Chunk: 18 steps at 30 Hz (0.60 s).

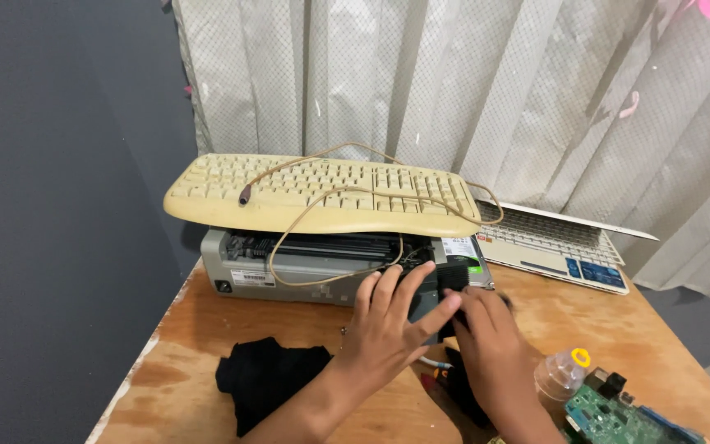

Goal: Cleaning a computer fan with a brush and unscrewing a keyboard on a workbench.

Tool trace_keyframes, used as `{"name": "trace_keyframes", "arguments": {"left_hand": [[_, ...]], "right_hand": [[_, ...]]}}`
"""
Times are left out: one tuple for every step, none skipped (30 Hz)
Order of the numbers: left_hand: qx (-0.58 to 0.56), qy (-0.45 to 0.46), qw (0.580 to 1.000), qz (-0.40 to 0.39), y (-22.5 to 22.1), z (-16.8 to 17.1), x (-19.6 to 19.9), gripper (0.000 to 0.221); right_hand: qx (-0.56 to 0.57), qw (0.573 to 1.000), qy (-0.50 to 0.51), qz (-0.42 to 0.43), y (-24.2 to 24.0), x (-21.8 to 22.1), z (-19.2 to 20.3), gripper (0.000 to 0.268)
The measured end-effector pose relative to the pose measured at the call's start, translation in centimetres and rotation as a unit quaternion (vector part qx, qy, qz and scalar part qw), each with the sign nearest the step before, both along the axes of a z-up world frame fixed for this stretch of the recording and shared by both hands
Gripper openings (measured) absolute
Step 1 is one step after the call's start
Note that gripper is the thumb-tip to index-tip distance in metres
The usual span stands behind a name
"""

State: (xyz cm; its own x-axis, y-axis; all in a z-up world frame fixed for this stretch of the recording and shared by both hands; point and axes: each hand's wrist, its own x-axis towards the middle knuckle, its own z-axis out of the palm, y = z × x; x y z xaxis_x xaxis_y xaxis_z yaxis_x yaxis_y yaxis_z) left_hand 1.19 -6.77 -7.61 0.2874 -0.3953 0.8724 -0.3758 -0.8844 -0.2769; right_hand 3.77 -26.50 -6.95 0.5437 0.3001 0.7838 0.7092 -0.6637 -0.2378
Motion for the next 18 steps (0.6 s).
{"name": "trace_keyframes", "arguments": {"left_hand": [[0.005,0.004,1.000,0.001,0.1,-0.2,0.0,0.119],[0.010,0.007,1.000,0.001,0.3,-0.5,0.1,0.121],[0.011,0.008,1.000,0.002,0.4,-0.4,0.1,0.121],[0.013,0.026,1.000,0.001,0.5,-0.4,0.0,0.135],[0.013,0.041,0.999,0.000,0.7,-0.3,0.0,0.150],[0.014,0.040,0.999,0.002,0.6,0.0,-0.1,0.150],[0.012,0.038,0.999,0.011,0.5,0.2,-0.2,0.150],[0.011,0.036,0.999,0.020,0.3,0.5,-0.3,0.151],[0.009,0.037,0.999,0.023,0.3,0.6,-0.2,0.151],[-0.002,0.029,0.999,0.019,0.2,0.8,-0.2,0.149],[-0.011,0.022,1.000,0.012,0.2,0.9,-0.1,0.148],[-0.009,0.023,1.000,0.013,0.5,0.7,0.1,0.148],[-0.019,0.031,0.999,0.019,0.8,0.5,0.3,0.143],[-0.029,0.039,0.998,0.026,1.1,0.3,0.5,0.138],[-0.028,0.040,0.998,0.026,1.2,0.1,0.6,0.138],[-0.026,0.046,0.998,0.023,1.3,-0.1,0.7,0.136],[-0.025,0.053,0.998,0.021,1.3,-0.5,0.6,0.134],[-0.025,0.054,0.998,0.021,1.2,-0.5,0.5,0.134]], "right_hand": [[-0.019,1.000,0.000,0.003,-0.5,0.8,-0.7,0.026],[-0.037,0.999,0.001,0.006,-1.1,1.6,-1.4,0.028],[-0.036,0.999,0.001,0.007,-1.9,1.9,-0.7,0.028],[-0.024,0.999,0.018,-0.028,-2.7,2.1,0.0,0.028],[-0.013,0.997,0.033,-0.063,-3.4,2.4,0.7,0.028],[-0.013,0.998,0.032,-0.061,-3.0,1.1,1.5,0.028],[0.007,0.997,-0.003,-0.071,-2.7,-0.2,2.3,0.027],[0.026,0.996,-0.039,-0.081,-2.4,-1.5,3.0,0.027],[0.025,0.996,-0.037,-0.078,-2.0,-1.1,1.7,0.027],[-0.006,0.999,-0.002,-0.040,-1.6,-0.8,0.3,0.038],[-0.035,0.999,0.033,-0.005,-1.1,-0.5,-1.1,0.050],[-0.034,0.999,0.034,-0.004,-0.7,-0.6,-1.3,0.050],[-0.032,0.999,0.025,0.010,-0.3,-0.6,-1.4,0.042],[-0.030,0.999,0.015,0.024,0.2,-0.6,-1.4,0.035],[-0.029,0.999,0.016,0.025,-0.4,0.3,-1.5,0.035],[-0.026,0.999,0.021,0.009,-1.0,1.1,-1.6,0.035],[-0.024,0.999,0.026,-0.006,-1.7,1.7,-1.8,0.036],[-0.024,0.999,0.027,-0.005,-1.3,1.0,-1.7,0.036]]}}
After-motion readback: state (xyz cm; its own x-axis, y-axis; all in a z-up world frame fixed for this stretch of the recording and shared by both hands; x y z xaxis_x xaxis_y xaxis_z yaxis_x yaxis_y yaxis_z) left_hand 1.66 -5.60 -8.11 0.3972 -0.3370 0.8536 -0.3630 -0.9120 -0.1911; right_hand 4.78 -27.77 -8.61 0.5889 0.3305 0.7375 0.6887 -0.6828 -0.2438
